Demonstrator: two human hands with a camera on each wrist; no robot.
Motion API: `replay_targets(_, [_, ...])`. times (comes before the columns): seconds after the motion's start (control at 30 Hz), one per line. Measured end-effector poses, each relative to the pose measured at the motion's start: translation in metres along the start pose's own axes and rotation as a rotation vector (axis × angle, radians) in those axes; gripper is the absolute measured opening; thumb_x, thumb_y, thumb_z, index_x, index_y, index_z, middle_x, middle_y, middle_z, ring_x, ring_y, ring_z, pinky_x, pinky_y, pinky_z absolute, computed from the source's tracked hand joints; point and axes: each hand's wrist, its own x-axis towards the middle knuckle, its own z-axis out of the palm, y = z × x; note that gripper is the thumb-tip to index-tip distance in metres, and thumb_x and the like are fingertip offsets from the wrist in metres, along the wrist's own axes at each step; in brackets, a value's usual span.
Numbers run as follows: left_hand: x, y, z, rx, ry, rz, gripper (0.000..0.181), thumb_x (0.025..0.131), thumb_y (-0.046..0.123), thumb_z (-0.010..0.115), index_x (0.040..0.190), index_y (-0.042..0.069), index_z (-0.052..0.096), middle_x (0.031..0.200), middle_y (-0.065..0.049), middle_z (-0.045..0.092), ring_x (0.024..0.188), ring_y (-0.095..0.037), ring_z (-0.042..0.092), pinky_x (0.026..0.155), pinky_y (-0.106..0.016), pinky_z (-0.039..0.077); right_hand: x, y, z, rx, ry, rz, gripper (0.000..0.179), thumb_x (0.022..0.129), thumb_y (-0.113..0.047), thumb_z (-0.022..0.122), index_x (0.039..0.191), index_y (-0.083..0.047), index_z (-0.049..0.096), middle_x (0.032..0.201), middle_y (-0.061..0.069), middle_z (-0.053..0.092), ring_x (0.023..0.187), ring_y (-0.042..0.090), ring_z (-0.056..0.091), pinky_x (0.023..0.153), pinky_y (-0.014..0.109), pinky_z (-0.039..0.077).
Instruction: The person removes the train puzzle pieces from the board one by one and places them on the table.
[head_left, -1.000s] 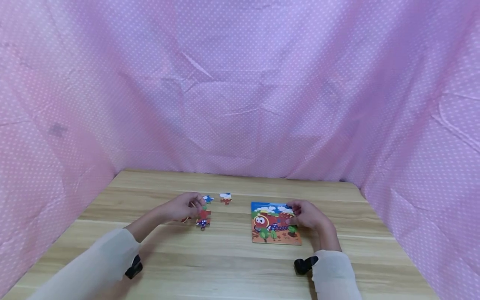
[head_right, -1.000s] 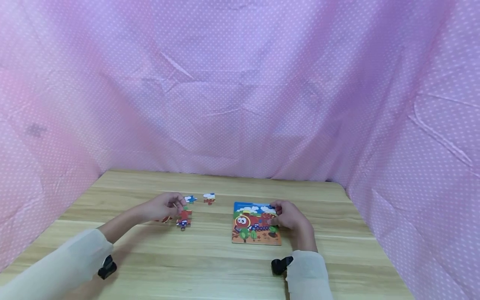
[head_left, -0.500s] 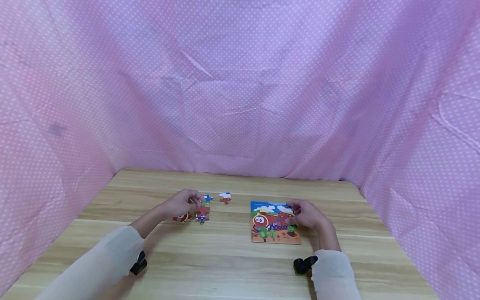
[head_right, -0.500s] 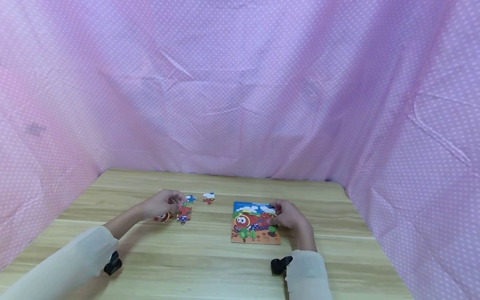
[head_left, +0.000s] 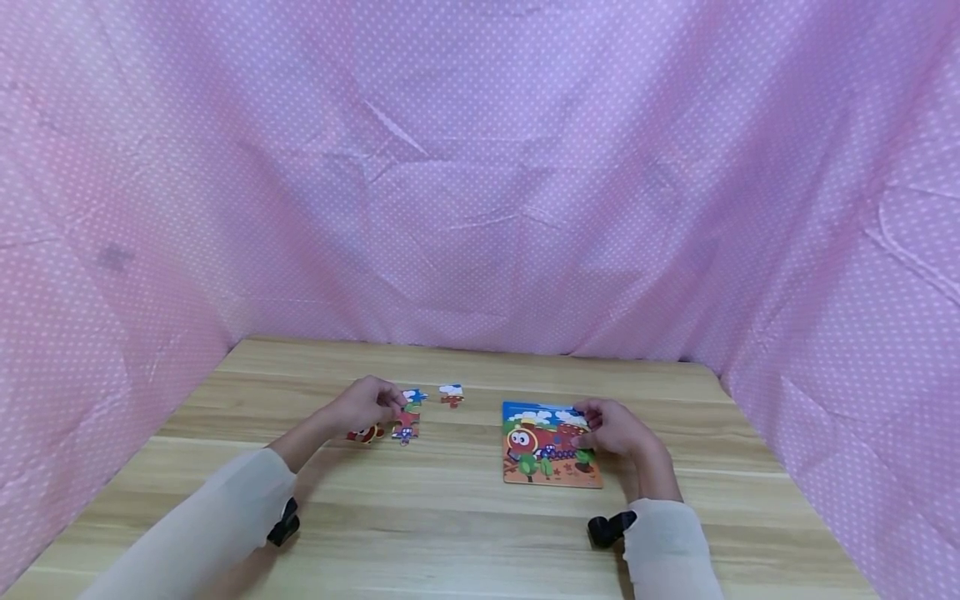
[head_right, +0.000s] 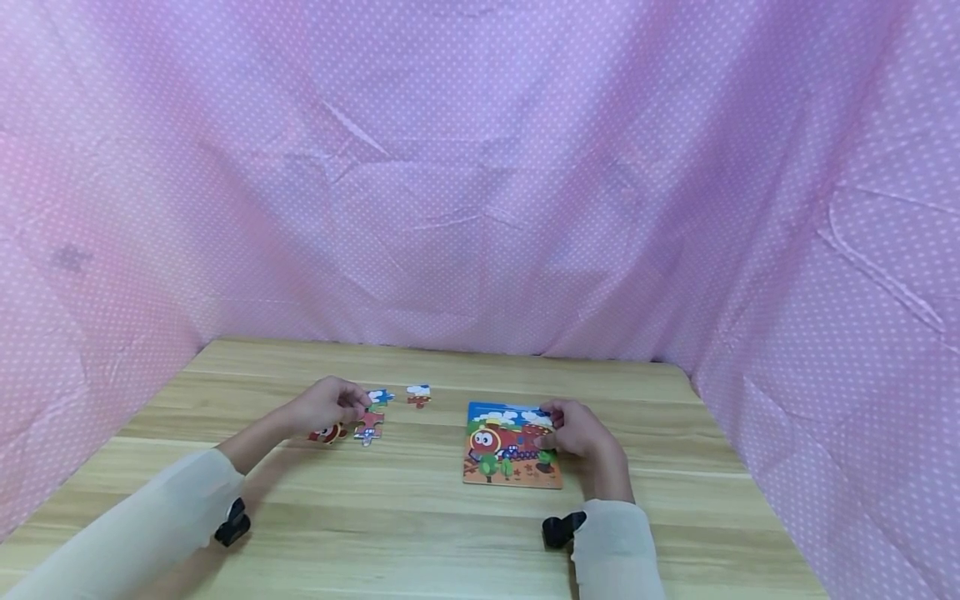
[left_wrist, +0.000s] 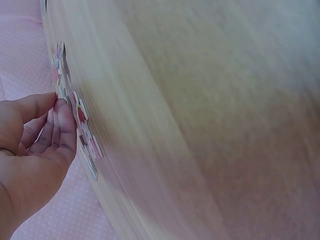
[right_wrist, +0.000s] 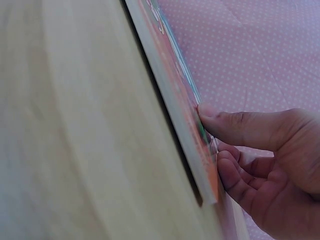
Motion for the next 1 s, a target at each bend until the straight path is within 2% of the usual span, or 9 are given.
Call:
replay_targets(0.2, [0.0012,-0.0032,0.0,0.052,0.005,0.014,0.014,0.094,-0.008,0.064,0.103,0.001,0.071,0.09,-0.005,0.067,0.084,-0.016,0.06,0.073,-0.027,0.052,-0.0002,-0.0002,0.0004,-0.001,0.0,0.005,0.05,0.088,-0.008,0.08,0.135,-0.008,0.063,0.117,0.011,0.06,0.105,0.029,0.053,0.095,0.05,0.046])
replay_targets(0.4, [0.0015,-0.0039,0.001,0.066,0.003,0.028,0.014,0.094,-0.009,0.064,0.101,0.001,0.072,0.09,-0.004,0.068,0.084,-0.016,0.061,0.072,-0.027,0.053,0.0007,0.0,0.0009,0.009,-0.002,0.012,0.049,0.089,-0.008,0.079,0.136,-0.008,0.063,0.116,0.011,0.059,0.105,0.029,0.052,0.094,0.048,0.046])
replay_targets(0.63, [0.0014,-0.0023,0.0049,0.135,0.003,0.082,0.013,0.092,-0.008,0.066,0.101,0.0,0.072,0.09,-0.005,0.069,0.083,-0.015,0.061,0.075,-0.028,0.054,0.0007,-0.0008,0.0007,0.021,-0.002,0.023,0.05,0.089,-0.005,0.078,0.137,-0.008,0.063,0.114,0.01,0.058,0.105,0.029,0.051,0.092,0.044,0.046])
replay_targets(0.87, [0.0038,-0.0005,0.0067,0.167,0.012,0.071,0.013,0.094,-0.006,0.065,0.098,0.003,0.072,0.086,-0.002,0.067,0.08,-0.014,0.06,0.072,-0.028,0.053,0.001,-0.0004,0.0003,0.015,-0.006,0.017,0.051,0.089,-0.005,0.079,0.137,-0.007,0.062,0.114,0.011,0.058,0.104,0.028,0.051,0.091,0.044,0.046])
replay_targets(1.0, [0.0083,0.0029,0.0075,0.198,0.009,0.128,0.011,0.096,-0.004,0.064,0.097,0.005,0.071,0.085,-0.001,0.067,0.076,-0.013,0.059,0.068,-0.027,0.052,0.0,-0.0006,-0.0002,0.014,-0.008,0.009,0.05,0.089,-0.005,0.078,0.136,-0.007,0.062,0.116,0.011,0.059,0.105,0.028,0.052,0.093,0.047,0.046])
